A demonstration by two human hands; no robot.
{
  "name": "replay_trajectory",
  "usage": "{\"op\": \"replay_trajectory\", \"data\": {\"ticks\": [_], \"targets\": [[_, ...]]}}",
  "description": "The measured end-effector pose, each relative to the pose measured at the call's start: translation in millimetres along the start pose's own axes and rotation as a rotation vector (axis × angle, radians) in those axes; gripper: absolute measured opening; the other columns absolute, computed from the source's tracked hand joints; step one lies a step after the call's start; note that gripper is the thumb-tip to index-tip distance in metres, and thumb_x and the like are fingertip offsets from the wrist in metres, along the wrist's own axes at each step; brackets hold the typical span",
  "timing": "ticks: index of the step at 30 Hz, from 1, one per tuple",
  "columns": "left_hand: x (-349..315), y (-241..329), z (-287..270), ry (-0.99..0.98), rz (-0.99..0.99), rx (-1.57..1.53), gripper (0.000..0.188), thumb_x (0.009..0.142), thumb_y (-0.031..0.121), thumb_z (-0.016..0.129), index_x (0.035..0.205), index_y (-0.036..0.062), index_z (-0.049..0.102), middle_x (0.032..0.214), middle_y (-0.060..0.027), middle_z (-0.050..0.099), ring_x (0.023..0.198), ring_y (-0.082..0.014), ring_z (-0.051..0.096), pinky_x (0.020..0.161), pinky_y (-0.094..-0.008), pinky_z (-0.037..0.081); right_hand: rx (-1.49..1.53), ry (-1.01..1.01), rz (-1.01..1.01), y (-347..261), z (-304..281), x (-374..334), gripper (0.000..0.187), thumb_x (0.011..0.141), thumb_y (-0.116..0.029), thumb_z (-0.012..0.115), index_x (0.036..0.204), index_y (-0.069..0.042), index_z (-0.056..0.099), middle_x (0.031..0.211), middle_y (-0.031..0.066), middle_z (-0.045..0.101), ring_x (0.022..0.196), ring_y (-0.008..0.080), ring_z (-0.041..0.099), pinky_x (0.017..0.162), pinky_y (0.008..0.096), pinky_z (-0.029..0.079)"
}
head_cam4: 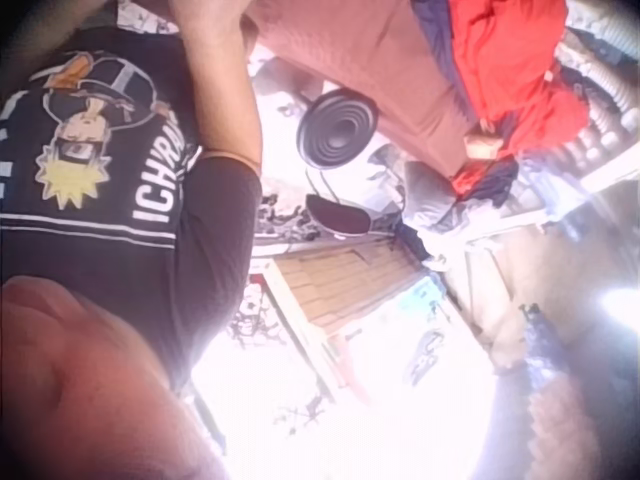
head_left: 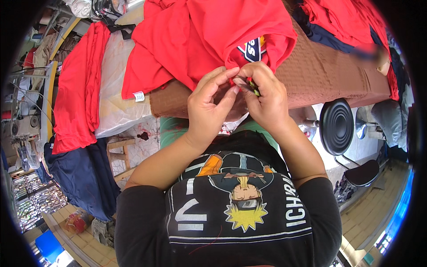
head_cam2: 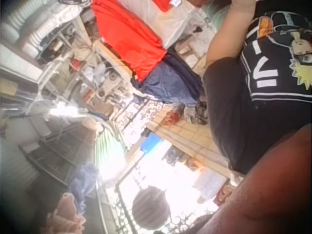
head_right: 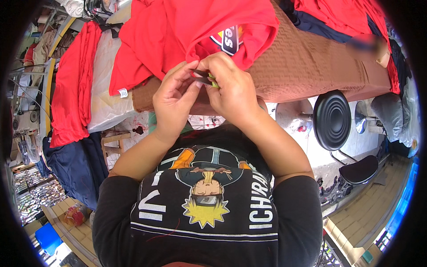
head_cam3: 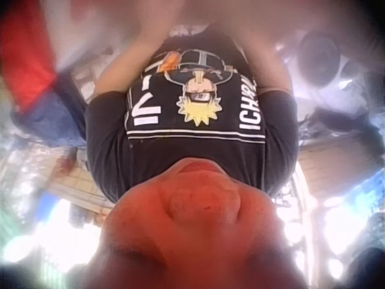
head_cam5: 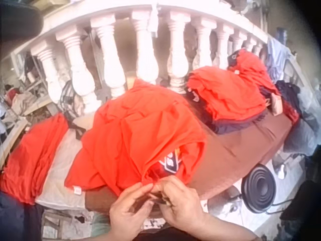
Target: The person trims loose threads from red shirts using small shears. They pick up each shirt from a stack, cut away excess thread from the collar area and seams, and then stack the trimmed shirt to the side.
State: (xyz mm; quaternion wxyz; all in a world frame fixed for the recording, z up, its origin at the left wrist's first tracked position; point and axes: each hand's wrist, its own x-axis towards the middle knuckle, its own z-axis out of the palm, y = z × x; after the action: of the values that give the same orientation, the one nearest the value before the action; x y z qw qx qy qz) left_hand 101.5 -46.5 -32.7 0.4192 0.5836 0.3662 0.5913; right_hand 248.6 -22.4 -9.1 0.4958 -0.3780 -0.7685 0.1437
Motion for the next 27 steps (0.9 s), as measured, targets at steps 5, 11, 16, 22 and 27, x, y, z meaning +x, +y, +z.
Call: {"op": "replay_trajectory", "data": {"ticks": [5,11,16,22,27], "targets": [[8,8,-2,0.078,-0.177,-0.095,0.035,0.086,-0.005,0.065,0.121,0.0,0.061,0.12,-0.0067,0.057,0.105,-0.0117,0.058,0.092,-0.0253,0.048,0.103,-0.092,-0.001,0,-19,-1,0.023,0.074,0.001,0.072,0.093,-0.001,0.059,0.083,0.0103,0.06,0.069,0.0252,0.062,0.06,0.0338,0.05],[11,13,-6,0.091,-0.275,-0.273,0.04,0.087,-0.006,0.063,0.126,-0.0027,0.056,0.12,-0.0117,0.062,0.109,-0.014,0.058,0.095,-0.0262,0.046,0.062,-0.113,0.163,-7,-32,0,0.021,0.081,-0.01,0.072,0.098,-0.003,0.061,0.085,0.0107,0.062,0.076,0.0237,0.064,0.062,0.0326,0.048],[11,16,-5,0.083,-0.3,-0.34,0.04,0.087,-0.006,0.064,0.125,-0.0024,0.057,0.118,-0.0103,0.062,0.107,-0.013,0.058,0.094,-0.0256,0.047,-0.091,-0.113,0.012,0,-30,2,0.024,0.079,-0.015,0.071,0.099,-0.005,0.063,0.09,0.0084,0.063,0.084,0.0259,0.063,0.069,0.0344,0.047],[10,17,-3,0.066,-0.319,-0.333,0.037,0.087,-0.005,0.065,0.123,-0.0023,0.059,0.113,-0.0054,0.061,0.101,-0.01,0.058,0.09,-0.0238,0.047,-0.268,-0.099,-0.155,4,-27,7,0.023,0.077,-0.016,0.072,0.097,-0.008,0.065,0.091,0.0066,0.063,0.083,0.0231,0.062,0.072,0.034,0.041],[10,17,-3,0.063,-0.298,-0.312,0.036,0.087,-0.005,0.063,0.123,-0.0024,0.059,0.115,-0.0057,0.061,0.101,-0.0103,0.058,0.091,-0.0244,0.047,-0.21,-0.024,-0.115,9,-26,6,0.026,0.073,-0.013,0.076,0.097,-0.007,0.065,0.089,0.0065,0.064,0.082,0.0243,0.062,0.07,0.0339,0.044]]}}
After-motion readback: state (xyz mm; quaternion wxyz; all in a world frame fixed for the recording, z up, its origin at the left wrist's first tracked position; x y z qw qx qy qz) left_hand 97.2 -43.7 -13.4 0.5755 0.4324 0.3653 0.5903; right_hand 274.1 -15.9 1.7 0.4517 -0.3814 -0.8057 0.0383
